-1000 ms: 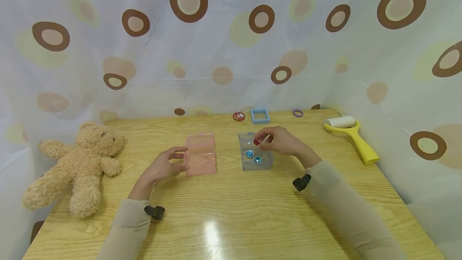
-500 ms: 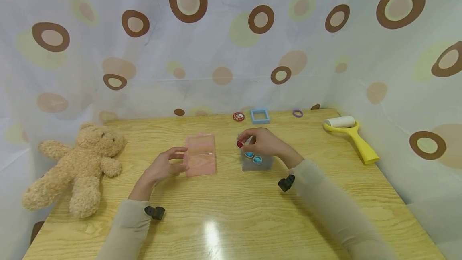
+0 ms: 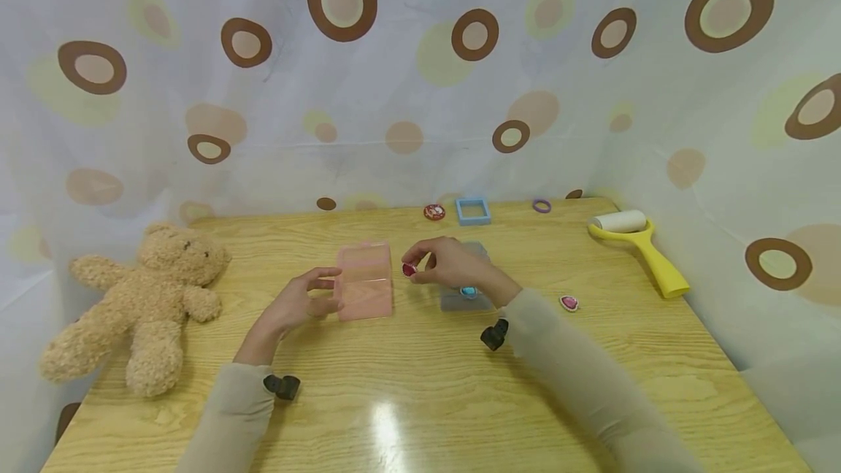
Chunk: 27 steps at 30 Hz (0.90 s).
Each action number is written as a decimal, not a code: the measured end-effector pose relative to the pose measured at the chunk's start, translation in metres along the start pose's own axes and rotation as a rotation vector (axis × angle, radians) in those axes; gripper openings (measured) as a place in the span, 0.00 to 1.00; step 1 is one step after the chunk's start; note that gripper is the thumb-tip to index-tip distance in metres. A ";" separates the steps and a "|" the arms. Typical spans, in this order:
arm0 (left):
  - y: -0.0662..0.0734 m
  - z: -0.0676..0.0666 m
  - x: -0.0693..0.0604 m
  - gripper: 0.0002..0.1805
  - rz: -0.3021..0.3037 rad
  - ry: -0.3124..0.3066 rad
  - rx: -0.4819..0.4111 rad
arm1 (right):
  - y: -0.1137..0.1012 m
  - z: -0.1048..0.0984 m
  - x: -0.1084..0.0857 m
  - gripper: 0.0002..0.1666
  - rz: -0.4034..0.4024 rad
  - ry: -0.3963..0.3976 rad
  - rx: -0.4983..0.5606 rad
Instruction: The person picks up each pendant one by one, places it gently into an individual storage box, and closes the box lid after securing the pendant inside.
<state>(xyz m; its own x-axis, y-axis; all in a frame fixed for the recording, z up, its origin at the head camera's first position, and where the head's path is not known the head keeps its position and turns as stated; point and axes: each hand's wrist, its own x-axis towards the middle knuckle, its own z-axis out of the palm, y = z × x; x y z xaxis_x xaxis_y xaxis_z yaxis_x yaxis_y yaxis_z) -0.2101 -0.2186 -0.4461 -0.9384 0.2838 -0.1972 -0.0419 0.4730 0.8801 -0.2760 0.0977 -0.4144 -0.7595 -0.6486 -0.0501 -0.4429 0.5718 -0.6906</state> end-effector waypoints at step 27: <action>0.003 0.002 0.000 0.37 -0.017 0.011 0.030 | -0.022 0.043 0.039 0.15 -0.061 -0.096 -0.069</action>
<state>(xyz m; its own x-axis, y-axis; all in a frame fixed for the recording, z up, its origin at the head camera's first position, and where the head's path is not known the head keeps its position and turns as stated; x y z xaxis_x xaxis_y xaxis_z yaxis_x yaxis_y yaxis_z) -0.2092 -0.2161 -0.4445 -0.9414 0.2664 -0.2069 -0.0475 0.5028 0.8631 -0.2754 0.0386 -0.4322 -0.6828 -0.7261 -0.0805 -0.5208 0.5611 -0.6434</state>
